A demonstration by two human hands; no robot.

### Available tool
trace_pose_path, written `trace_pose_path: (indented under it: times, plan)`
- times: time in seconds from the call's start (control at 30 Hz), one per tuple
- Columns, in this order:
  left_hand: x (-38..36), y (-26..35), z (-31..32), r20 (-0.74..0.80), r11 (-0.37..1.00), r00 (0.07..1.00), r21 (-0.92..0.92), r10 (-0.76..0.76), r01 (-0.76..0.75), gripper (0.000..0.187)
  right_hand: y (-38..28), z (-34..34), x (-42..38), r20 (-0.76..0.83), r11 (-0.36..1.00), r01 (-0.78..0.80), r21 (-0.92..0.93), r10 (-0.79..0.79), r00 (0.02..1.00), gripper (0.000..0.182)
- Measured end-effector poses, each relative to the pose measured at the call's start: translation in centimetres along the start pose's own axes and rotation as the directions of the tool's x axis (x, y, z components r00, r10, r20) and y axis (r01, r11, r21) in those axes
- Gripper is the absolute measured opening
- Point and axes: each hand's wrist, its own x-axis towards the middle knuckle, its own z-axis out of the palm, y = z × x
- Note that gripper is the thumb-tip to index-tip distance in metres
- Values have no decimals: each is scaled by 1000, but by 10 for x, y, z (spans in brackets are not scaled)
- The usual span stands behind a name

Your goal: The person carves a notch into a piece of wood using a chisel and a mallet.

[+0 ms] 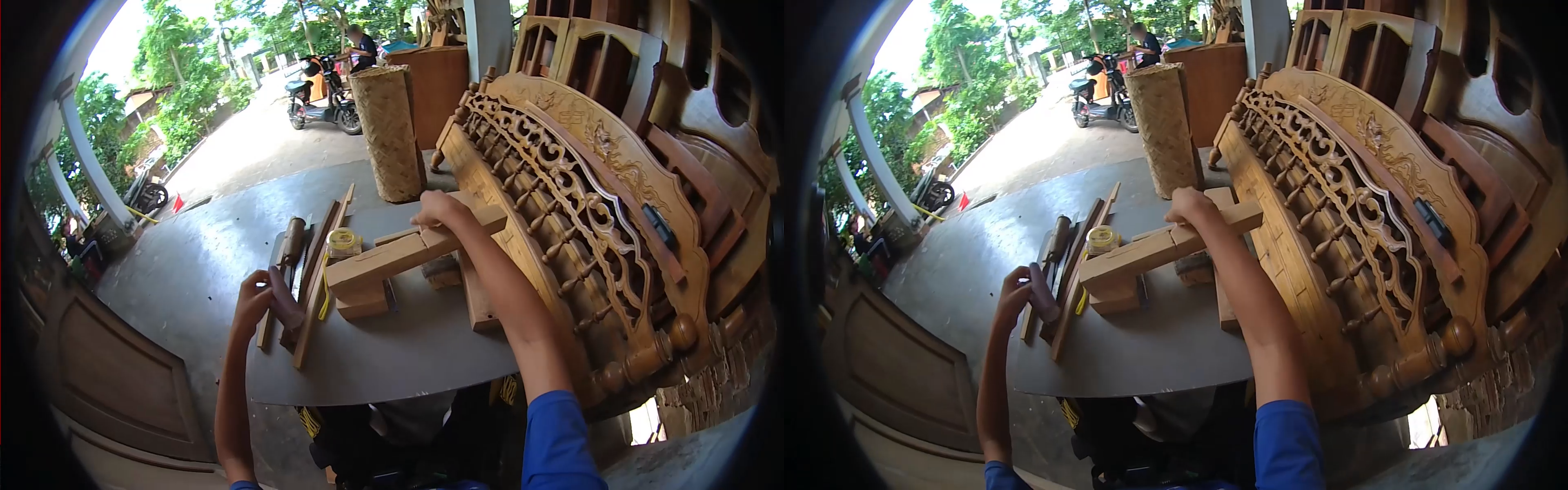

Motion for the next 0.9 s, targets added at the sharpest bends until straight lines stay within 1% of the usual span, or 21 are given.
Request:
trace_pose_path:
  times: [0.03, 0.07, 0.13, 0.17, 0.23, 0.27, 0.33, 0.37, 0.4, 0.43, 0.47, 0.53, 0.57, 0.63, 0.67, 0.7, 0.73, 0.77, 0.8, 0.87, 0.9]
  plan:
    - [-1, -9, 2, -20, 994, 1000, 106, 10, -8, 26, 4, 11, 9, 50, 997, 3, -80, 0, 999, 44]
    - [-2, -14, 2, -40, 978, 999, 209, 21, -13, 25, 7, 18, 21, 73, 995, 11, -100, -4, 997, 42]
    - [-5, -7, 5, -47, 987, 998, 157, -38, 45, 21, 4, 24, 36, 124, 989, 31, -142, -13, 992, 38]
    - [-7, -4, 10, -72, 981, 997, 193, -11, 25, 21, 3, 28, 44, 145, 986, 30, -161, -6, 989, 36]
    - [-3, -1, 12, -64, 971, 998, 240, 5, 11, 23, -1, 30, 47, 191, 979, 16, -202, 23, 981, 33]
    - [-2, -3, 14, -53, 965, 999, 262, 10, 4, 24, 1, 29, 44, 202, 997, 11, -80, 5, 979, 37]
    - [1, -5, 18, -140, 958, 988, 285, 64, -21, 26, 1, 10, 25, 205, 985, -13, 172, -23, 978, 45]
    - [3, -4, 18, -182, 954, 978, 298, 97, -39, 27, 4, 13, 31, 77, 929, 14, 369, -46, 996, 43]
    - [4, -2, 18, -187, 958, 976, 282, 107, -51, 27, 4, 15, 35, -56, 835, 64, 546, -40, 998, 41]
    - [5, 0, 17, -191, 962, 974, 267, 118, -64, 28, 4, 17, 39, -184, 708, 133, 693, -5, 983, 39]
    - [5, 2, 18, -194, 965, 973, 249, 129, -78, 28, 6, 14, 44, -302, 670, 255, 697, -49, 952, 36]
    - [4, 12, 21, -164, 864, 941, 465, 296, -191, 29, -1, -11, 24, -529, 577, 488, 655, -110, 841, 30]
    - [3, 20, 23, -128, 788, 917, 564, 377, -245, 31, -4, -22, 8, -573, 509, 566, 649, -162, 803, 31]
    - [2, 45, 29, 19, 796, 916, 488, 401, -358, 34, -9, -43, -25, -664, 364, 701, 613, -243, 707, 35]
    - [1, 55, 34, 91, 801, 905, 435, 415, -411, 36, -10, -45, -36, -667, 398, 713, 577, -273, 693, 36]
    - [4, 60, 37, 188, 842, 908, 340, 375, -419, 46, -10, -45, -49, -669, 434, 723, 537, -302, 679, 36]
    - [8, 62, 43, 248, 845, 891, 297, 381, -444, 49, -8, -42, -59, -670, 471, 731, 494, -330, 665, 36]
    - [12, 63, 50, 309, 848, 869, 250, 387, -467, 52, -4, -33, -64, -596, 512, 706, 490, -395, 699, 37]
    - [15, 63, 57, 368, 850, 842, 201, 395, -487, 55, -8, -28, -83, -537, 517, 657, 549, -385, 751, 35]
    - [23, 58, 70, 411, 826, 823, 237, 392, -511, 58, 1, -15, -83, -506, 656, 611, 443, -380, 774, 29]
    - [24, 59, 76, 433, 809, 812, 260, 391, -528, 57, 3, -17, -90, -427, 683, 557, 473, -375, 823, 28]
